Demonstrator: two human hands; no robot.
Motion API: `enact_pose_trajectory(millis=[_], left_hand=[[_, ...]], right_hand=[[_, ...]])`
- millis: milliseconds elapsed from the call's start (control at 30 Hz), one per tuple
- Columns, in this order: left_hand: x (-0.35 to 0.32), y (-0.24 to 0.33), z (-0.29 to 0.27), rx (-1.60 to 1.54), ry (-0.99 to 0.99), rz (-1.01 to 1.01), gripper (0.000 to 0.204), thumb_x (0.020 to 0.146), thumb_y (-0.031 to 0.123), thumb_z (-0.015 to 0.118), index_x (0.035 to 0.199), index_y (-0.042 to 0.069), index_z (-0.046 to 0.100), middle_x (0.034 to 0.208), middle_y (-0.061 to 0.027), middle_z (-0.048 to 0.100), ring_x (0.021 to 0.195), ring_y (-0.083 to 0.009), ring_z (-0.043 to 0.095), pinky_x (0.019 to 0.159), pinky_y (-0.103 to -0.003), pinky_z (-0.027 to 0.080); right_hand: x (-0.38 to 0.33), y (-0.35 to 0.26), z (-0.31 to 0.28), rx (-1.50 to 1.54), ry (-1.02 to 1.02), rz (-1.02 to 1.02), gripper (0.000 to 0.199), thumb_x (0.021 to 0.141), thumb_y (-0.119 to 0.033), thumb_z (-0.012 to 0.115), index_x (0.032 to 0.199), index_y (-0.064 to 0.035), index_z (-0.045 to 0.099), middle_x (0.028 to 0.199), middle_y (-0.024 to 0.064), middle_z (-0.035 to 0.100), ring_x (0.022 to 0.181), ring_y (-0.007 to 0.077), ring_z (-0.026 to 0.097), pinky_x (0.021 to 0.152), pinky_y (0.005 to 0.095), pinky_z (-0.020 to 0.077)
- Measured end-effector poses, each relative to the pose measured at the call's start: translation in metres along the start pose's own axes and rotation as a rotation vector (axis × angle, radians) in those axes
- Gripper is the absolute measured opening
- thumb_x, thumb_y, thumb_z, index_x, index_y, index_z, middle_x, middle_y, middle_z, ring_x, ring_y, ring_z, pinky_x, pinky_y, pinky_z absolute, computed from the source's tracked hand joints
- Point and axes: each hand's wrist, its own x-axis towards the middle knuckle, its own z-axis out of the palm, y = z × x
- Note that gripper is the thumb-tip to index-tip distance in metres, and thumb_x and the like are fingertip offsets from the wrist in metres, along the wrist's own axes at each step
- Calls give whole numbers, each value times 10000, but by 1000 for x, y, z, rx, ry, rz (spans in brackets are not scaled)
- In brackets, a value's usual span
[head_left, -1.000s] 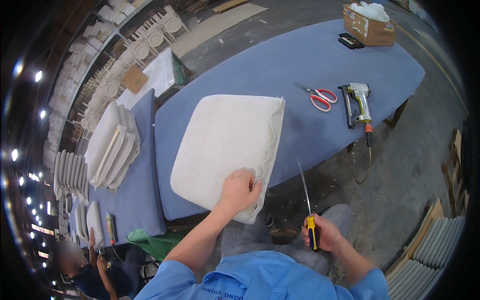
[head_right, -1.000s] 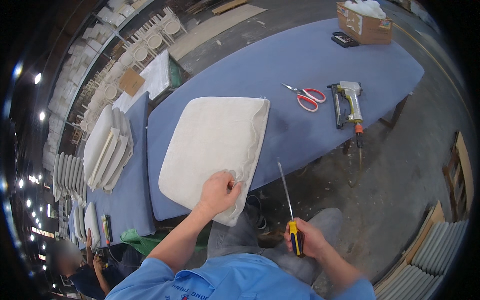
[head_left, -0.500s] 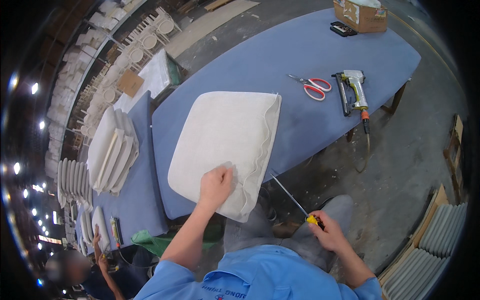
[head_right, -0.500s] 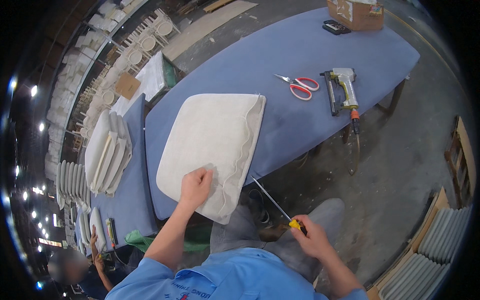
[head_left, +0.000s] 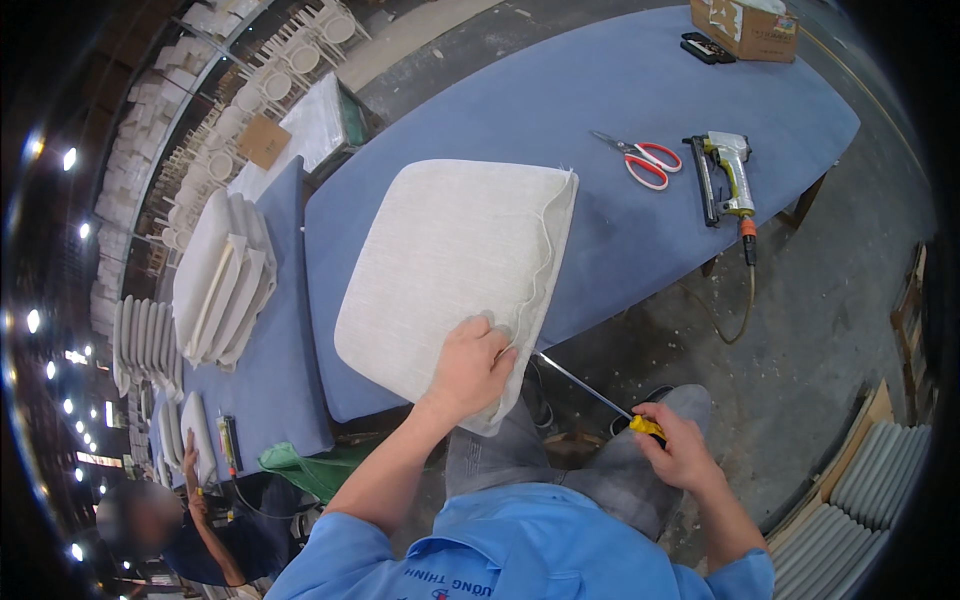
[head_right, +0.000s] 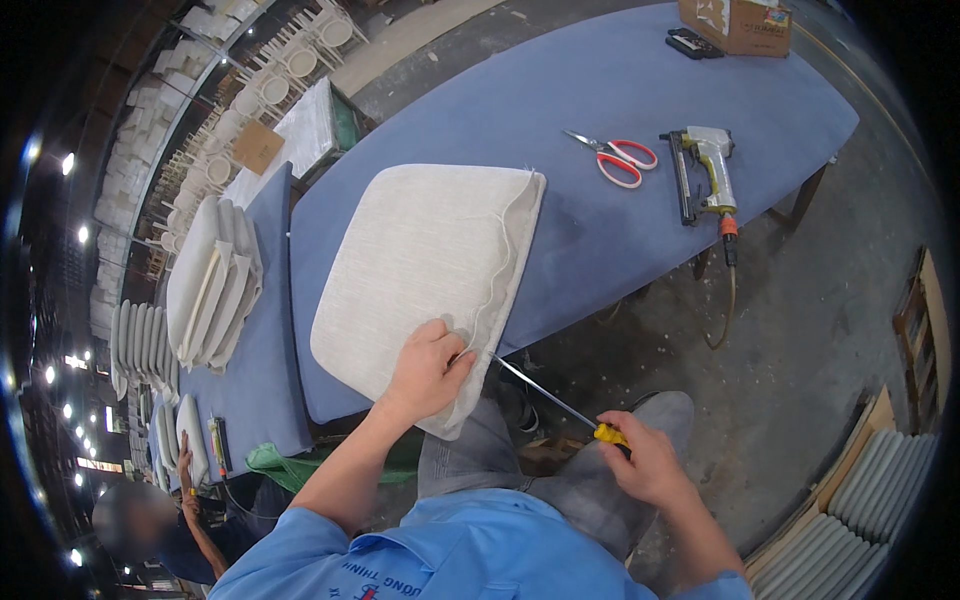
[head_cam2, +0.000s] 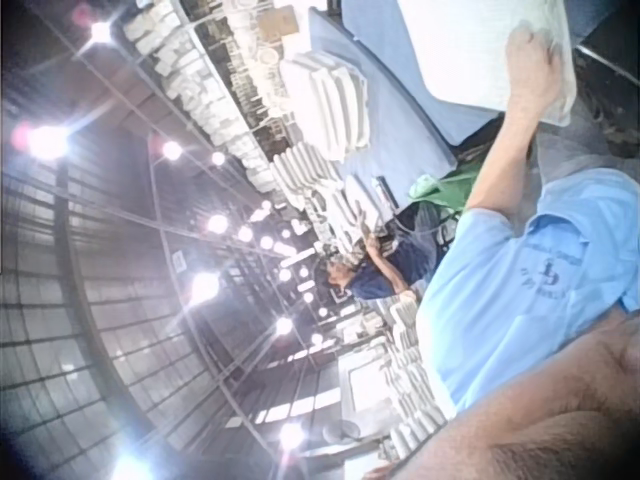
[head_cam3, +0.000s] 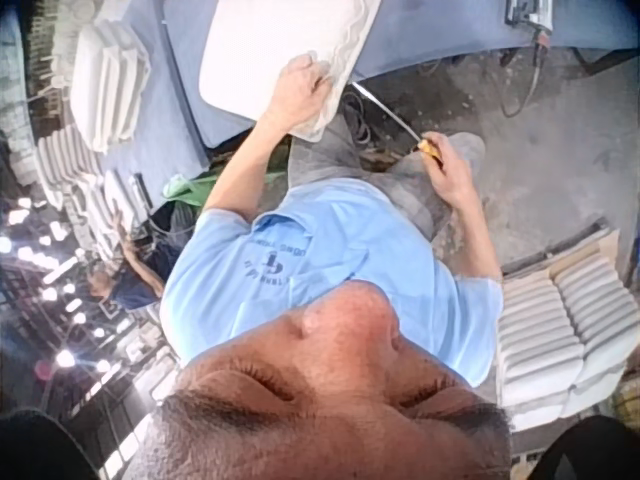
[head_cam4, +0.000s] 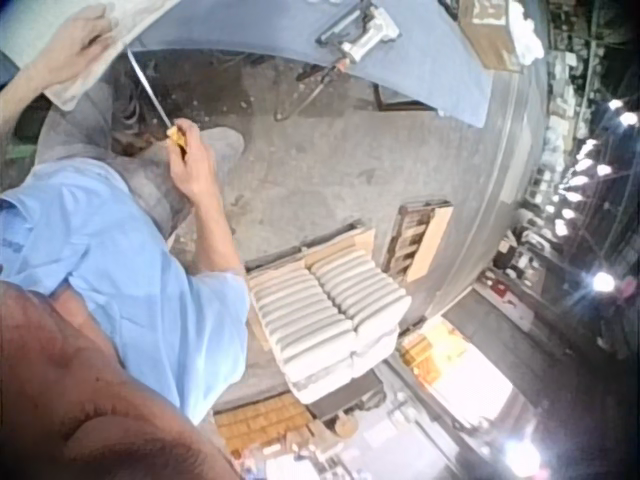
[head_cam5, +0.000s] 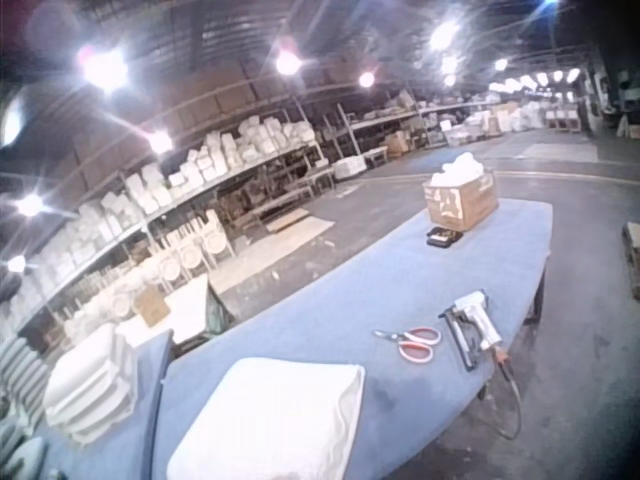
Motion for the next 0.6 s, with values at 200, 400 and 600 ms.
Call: enact_pose_trajectory(millis=[200, 400, 600], left_hand=[[-1, -11, 0, -81, 6, 23, 255, 902, 157, 756, 765, 45, 573, 800, -134, 516, 766, -362, 581, 673, -472, 464], [-1, -17, 3, -101, 38, 39, 275, 909, 164, 748, 751, 58, 549, 790, -118, 522, 751, -342, 588, 658, -459, 476], [-2, -20, 10, -120, 75, 41, 263, 909, 149, 747, 752, 62, 555, 795, -111, 525, 757, -331, 596, 661, -451, 483]], right_hand=[[9, -18, -21, -209, -49, -67, 394, 983, -143, 698, 1375, -116, 663, 1020, 124, 708, 888, 354, 705, 762, 450, 554], [19, -42, -39, -337, -21, -143, 398, 968, -135, 705, 1366, -122, 694, 953, 97, 679, 840, 329, 685, 726, 448, 551], [23, -64, -53, -512, -7, -225, 396, 945, -134, 723, 1340, -114, 718, 924, 85, 663, 831, 303, 676, 719, 437, 553]])
